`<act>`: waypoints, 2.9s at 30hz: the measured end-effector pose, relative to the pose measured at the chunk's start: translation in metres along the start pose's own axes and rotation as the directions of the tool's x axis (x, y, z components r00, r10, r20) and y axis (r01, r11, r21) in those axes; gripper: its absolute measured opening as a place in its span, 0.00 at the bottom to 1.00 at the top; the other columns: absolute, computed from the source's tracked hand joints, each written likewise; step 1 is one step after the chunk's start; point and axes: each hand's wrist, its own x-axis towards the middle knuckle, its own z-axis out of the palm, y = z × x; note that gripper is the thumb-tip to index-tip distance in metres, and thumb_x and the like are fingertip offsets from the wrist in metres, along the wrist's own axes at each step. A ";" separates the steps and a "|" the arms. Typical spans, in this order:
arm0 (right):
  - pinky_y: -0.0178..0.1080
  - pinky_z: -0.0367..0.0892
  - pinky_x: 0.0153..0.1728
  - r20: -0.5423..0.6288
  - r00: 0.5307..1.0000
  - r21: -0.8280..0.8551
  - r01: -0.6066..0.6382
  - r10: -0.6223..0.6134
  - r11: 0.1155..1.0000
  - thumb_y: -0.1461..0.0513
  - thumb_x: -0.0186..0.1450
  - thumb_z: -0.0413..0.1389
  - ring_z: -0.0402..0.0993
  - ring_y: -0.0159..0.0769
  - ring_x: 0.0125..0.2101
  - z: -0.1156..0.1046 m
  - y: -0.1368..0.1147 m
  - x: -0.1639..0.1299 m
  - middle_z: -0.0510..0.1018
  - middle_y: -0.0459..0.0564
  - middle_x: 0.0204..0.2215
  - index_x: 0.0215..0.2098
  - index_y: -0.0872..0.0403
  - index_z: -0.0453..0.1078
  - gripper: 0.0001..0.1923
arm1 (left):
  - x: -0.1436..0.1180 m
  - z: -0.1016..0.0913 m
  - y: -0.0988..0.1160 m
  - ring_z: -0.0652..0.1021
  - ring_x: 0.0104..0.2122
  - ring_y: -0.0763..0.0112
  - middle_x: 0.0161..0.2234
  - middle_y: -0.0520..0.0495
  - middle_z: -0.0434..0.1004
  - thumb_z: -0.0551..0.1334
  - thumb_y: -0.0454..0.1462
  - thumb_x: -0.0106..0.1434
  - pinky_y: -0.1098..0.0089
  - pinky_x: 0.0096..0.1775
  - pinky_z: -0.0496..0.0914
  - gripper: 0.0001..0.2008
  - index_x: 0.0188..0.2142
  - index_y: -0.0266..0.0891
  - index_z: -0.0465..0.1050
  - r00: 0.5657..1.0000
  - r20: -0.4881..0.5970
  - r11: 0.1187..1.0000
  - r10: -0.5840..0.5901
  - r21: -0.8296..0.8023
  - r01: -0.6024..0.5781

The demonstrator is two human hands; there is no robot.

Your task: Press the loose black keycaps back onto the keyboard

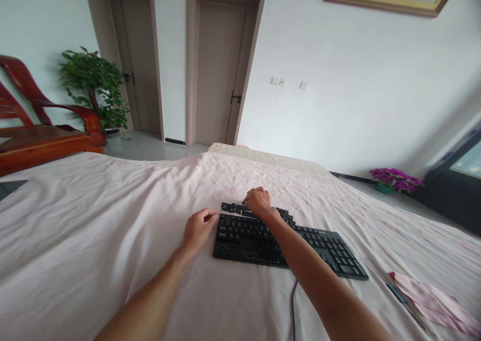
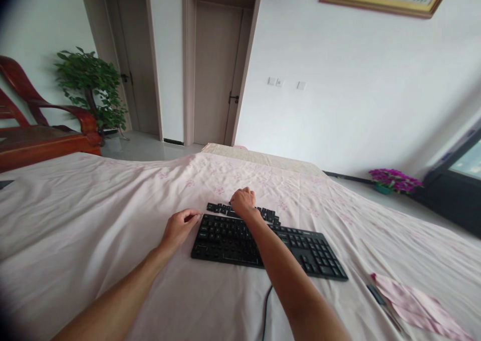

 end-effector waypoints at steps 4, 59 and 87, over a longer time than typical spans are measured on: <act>0.40 0.51 0.48 0.018 1.000 -0.012 -0.014 0.015 1.000 0.60 0.59 0.57 0.60 0.43 0.51 0.003 -0.002 0.008 0.80 0.51 0.40 0.36 0.48 0.80 0.10 | 0.000 -0.001 0.002 0.79 0.37 0.65 0.36 0.50 0.82 0.58 0.43 0.59 0.69 0.43 0.70 0.12 0.36 0.43 0.79 1.000 -0.002 1.000 -0.007 -0.009 0.007; 0.39 0.57 0.43 -0.166 0.954 0.105 0.267 -0.248 0.958 0.59 0.63 0.59 0.66 0.38 0.41 -0.020 -0.024 -0.144 0.78 0.46 0.34 0.38 0.44 0.78 0.07 | -0.003 -0.001 0.000 0.79 0.38 0.65 0.37 0.50 0.82 0.58 0.43 0.59 0.68 0.44 0.70 0.12 0.36 0.43 0.79 0.999 -0.009 0.999 0.034 -0.016 -0.034; 0.43 0.57 0.39 0.006 0.892 -0.312 0.431 -0.452 0.847 0.70 0.58 0.55 0.63 0.43 0.39 -0.023 -0.052 -0.162 0.74 0.55 0.35 0.34 0.58 0.75 0.08 | -0.002 0.000 0.000 0.79 0.37 0.65 0.36 0.50 0.82 0.58 0.43 0.59 0.70 0.42 0.70 0.12 0.35 0.43 0.78 1.000 0.002 1.000 0.022 0.008 -0.022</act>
